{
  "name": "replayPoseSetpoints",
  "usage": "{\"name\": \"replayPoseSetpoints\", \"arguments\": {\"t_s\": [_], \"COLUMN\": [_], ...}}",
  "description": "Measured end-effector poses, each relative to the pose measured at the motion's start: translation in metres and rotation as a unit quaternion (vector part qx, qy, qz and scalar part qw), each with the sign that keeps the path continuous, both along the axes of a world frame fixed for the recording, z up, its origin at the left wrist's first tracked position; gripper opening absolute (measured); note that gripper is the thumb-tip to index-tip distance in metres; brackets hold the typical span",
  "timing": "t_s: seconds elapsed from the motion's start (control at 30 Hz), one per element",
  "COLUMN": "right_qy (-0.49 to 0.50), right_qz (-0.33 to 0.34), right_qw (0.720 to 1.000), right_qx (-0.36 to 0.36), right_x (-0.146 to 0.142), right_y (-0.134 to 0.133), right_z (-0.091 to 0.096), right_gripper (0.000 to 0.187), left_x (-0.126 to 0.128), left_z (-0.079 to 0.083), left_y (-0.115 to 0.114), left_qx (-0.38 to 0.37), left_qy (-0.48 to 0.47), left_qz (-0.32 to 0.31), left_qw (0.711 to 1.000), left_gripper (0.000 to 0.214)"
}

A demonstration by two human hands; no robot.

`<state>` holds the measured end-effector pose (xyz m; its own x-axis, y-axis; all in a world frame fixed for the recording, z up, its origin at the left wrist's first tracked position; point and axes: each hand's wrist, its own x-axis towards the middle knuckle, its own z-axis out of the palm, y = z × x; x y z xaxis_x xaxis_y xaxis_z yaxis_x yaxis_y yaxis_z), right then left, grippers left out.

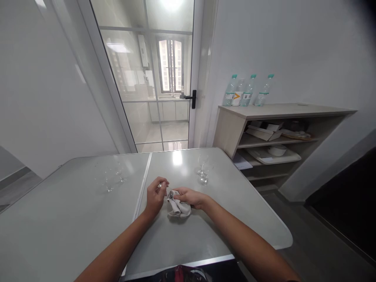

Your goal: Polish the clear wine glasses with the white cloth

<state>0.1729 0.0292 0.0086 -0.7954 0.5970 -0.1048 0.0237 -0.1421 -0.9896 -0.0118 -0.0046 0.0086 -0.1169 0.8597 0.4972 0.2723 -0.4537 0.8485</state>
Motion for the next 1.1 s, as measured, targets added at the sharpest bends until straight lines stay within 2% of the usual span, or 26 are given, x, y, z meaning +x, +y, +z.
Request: {"name": "replayPoseSetpoints", "arguments": {"t_s": [0.03, 0.07, 0.13, 0.17, 0.23, 0.3, 0.33, 0.37, 0.4, 0.47, 0.53, 0.57, 0.6, 0.63, 0.7, 0.77, 0.83, 0.9, 0.93, 0.97, 1.0, 1.07, 1.1], "right_qy": [0.005, 0.001, -0.035, -0.074, -0.177, -0.250, -0.255, -0.236, -0.199, -0.098, -0.017, 0.004, 0.012, 0.007, -0.043, -0.142, -0.244, -0.302, -0.310, -0.306, -0.291, -0.244, -0.216], "right_qz": [0.015, 0.018, -0.020, -0.051, -0.109, -0.141, -0.147, -0.147, -0.140, -0.100, -0.050, -0.035, -0.029, -0.035, -0.078, -0.130, -0.155, -0.151, -0.151, -0.158, -0.168, -0.179, -0.170], "right_qw": [1.000, 1.000, 0.993, 0.978, 0.920, 0.868, 0.865, 0.881, 0.913, 0.977, 0.999, 0.999, 0.999, 0.999, 0.988, 0.943, 0.879, 0.831, 0.821, 0.823, 0.842, 0.899, 0.926], "right_qx": [-0.022, -0.007, 0.109, 0.188, 0.332, 0.404, 0.406, 0.382, 0.329, 0.162, 0.012, -0.026, -0.029, 0.000, 0.125, 0.271, 0.379, 0.442, 0.455, 0.452, 0.422, 0.317, 0.258], "right_x": [0.000, 0.000, -0.003, -0.006, -0.013, -0.019, -0.022, -0.024, -0.025, -0.025, -0.023, -0.022, -0.021, -0.021, -0.022, -0.026, -0.029, -0.032, -0.033, -0.034, -0.034, -0.034, -0.033], "right_y": [0.000, -0.001, -0.004, -0.005, -0.010, -0.014, -0.015, -0.016, -0.017, -0.015, -0.012, -0.011, -0.010, -0.009, -0.010, -0.014, -0.020, -0.025, -0.027, -0.028, -0.028, -0.025, -0.022], "right_z": [0.000, 0.001, 0.001, 0.001, 0.000, -0.001, -0.002, -0.003, -0.004, -0.006, -0.008, -0.010, -0.011, -0.011, -0.011, -0.009, -0.007, -0.005, -0.004, -0.004, -0.005, -0.007, -0.008], "right_gripper": [0.053, 0.051, 0.034, 0.024, 0.006, 0.007, 0.007, 0.005, 0.007, 0.025, 0.042, 0.048, 0.049, 0.045, 0.030, 0.013, 0.004, 0.009, 0.011, 0.011, 0.010, 0.004, 0.008], "left_x": [0.000, -0.001, -0.001, -0.001, -0.002, -0.003, -0.004, -0.005, -0.006, -0.008, -0.008, -0.008, -0.007, -0.007, -0.006, -0.006, -0.007, -0.008, -0.008, -0.009, -0.009, -0.010, -0.010], "left_z": [0.000, 0.000, 0.001, 0.001, 0.001, 0.000, -0.001, -0.002, -0.003, -0.006, -0.007, -0.007, -0.007, -0.006, -0.005, -0.003, -0.003, -0.004, -0.004, -0.005, -0.006, -0.006, -0.006], "left_y": [0.000, 0.000, 0.001, 0.002, 0.004, 0.005, 0.006, 0.006, 0.006, 0.006, 0.005, 0.005, 0.005, 0.005, 0.005, 0.007, 0.009, 0.012, 0.013, 0.014, 0.015, 0.016, 0.016], "left_qx": [0.005, 0.008, 0.010, 0.008, 0.005, 0.008, 0.010, 0.011, 0.009, -0.001, -0.006, -0.004, 0.000, 0.002, -0.002, -0.018, -0.035, -0.044, -0.048, -0.051, -0.056, -0.069, -0.075], "left_qy": [-0.004, -0.002, 0.018, 0.030, 0.046, 0.047, 0.043, 0.037, 0.029, 0.001, -0.024, -0.027, -0.023, -0.012, 0.016, 0.035, 0.040, 0.039, 0.040, 0.041, 0.042, 0.029, 0.014], "left_qz": [-0.011, -0.013, 0.009, 0.030, 0.076, 0.100, 0.101, 0.094, 0.081, 0.052, 0.031, 0.027, 0.030, 0.039, 0.065, 0.092, 0.111, 0.121, 0.122, 0.121, 0.116, 0.091, 0.072], "left_qw": [1.000, 1.000, 1.000, 0.999, 0.996, 0.994, 0.994, 0.995, 0.996, 0.999, 0.999, 0.999, 0.999, 0.999, 0.998, 0.995, 0.992, 0.991, 0.991, 0.990, 0.991, 0.993, 0.994], "left_gripper": [0.026, 0.025, 0.024, 0.023, 0.021, 0.020, 0.021, 0.022, 0.023, 0.027, 0.029, 0.029, 0.029, 0.028, 0.025, 0.023, 0.022, 0.022, 0.023, 0.025, 0.027, 0.031, 0.033]}}
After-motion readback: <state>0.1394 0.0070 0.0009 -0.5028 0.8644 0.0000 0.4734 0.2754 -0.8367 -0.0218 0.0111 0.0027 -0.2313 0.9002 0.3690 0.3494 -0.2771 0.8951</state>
